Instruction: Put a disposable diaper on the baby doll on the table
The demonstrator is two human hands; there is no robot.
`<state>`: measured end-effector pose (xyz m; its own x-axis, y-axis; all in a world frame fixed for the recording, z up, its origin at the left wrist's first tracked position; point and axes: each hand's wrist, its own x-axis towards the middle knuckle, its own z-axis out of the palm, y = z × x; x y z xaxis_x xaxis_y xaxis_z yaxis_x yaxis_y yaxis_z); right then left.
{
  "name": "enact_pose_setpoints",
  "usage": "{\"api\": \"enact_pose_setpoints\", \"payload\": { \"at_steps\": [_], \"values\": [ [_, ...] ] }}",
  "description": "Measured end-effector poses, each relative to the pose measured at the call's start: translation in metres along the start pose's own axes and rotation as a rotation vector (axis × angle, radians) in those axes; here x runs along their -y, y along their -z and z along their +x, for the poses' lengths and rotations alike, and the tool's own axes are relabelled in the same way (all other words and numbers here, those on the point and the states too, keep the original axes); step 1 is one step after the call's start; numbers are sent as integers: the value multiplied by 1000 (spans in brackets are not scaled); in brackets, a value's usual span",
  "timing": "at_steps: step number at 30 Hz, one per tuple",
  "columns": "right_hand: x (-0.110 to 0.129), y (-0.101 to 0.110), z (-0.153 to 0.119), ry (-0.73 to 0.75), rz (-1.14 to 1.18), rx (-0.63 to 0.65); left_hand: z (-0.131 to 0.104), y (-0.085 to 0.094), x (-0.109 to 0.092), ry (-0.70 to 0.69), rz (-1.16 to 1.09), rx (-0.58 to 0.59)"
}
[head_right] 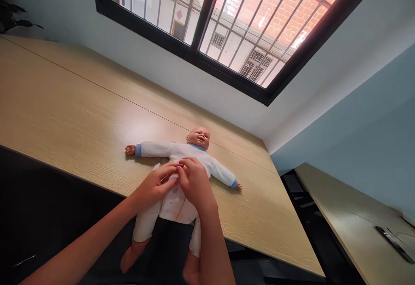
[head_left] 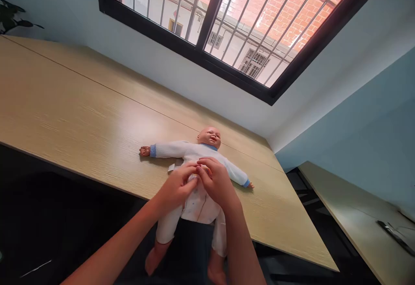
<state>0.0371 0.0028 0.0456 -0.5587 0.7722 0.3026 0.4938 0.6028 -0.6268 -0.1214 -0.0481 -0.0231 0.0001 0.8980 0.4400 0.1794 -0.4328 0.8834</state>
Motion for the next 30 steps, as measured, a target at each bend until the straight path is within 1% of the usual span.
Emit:
{"api": "enact_pose_setpoints", "payload": {
  "at_steps": [2,4,5,6,8,10,12,13,15,17,19,21,22,25,26,28,30],
  "values": [
    [-1,-5,17,27,-44,67,0,19,14,141,-75,-154],
    [-6,-7,34,15,-116,151,0,40,30,266,-28,-309],
    [-10,-9,42,4,-155,209,-2,50,37,317,23,-351],
    [-12,-10,50,-6,-192,270,-4,57,42,361,82,-369],
    [-15,-13,66,-39,-250,368,-12,62,43,424,173,-339],
    [-13,-15,79,-100,-284,431,-23,54,36,453,177,-240],
    [-10,-17,89,-155,-294,501,-35,38,24,445,115,-118],
    [-8,-17,93,-164,-288,547,-40,29,19,431,86,-80],
    [-7,-14,97,-131,-223,642,-46,16,13,403,47,-71],
    [-10,-10,97,-79,-58,697,-49,9,12,385,23,-95],
    [-15,-5,94,-71,177,670,-49,8,16,358,13,-110],
    [-21,-3,91,-105,370,580,-49,8,19,305,36,-108],
    [-24,-3,89,-122,429,535,-50,8,20,280,53,-98],
    [-28,-4,86,-155,459,441,-50,5,20,230,94,-69],
    [-28,-5,85,-162,439,423,-49,4,19,217,104,-90],
    [-26,-4,85,-163,388,409,-44,3,16,187,98,-175],
    [-23,-2,84,-147,349,417,-36,4,14,217,-9,-237]
  ]
}}
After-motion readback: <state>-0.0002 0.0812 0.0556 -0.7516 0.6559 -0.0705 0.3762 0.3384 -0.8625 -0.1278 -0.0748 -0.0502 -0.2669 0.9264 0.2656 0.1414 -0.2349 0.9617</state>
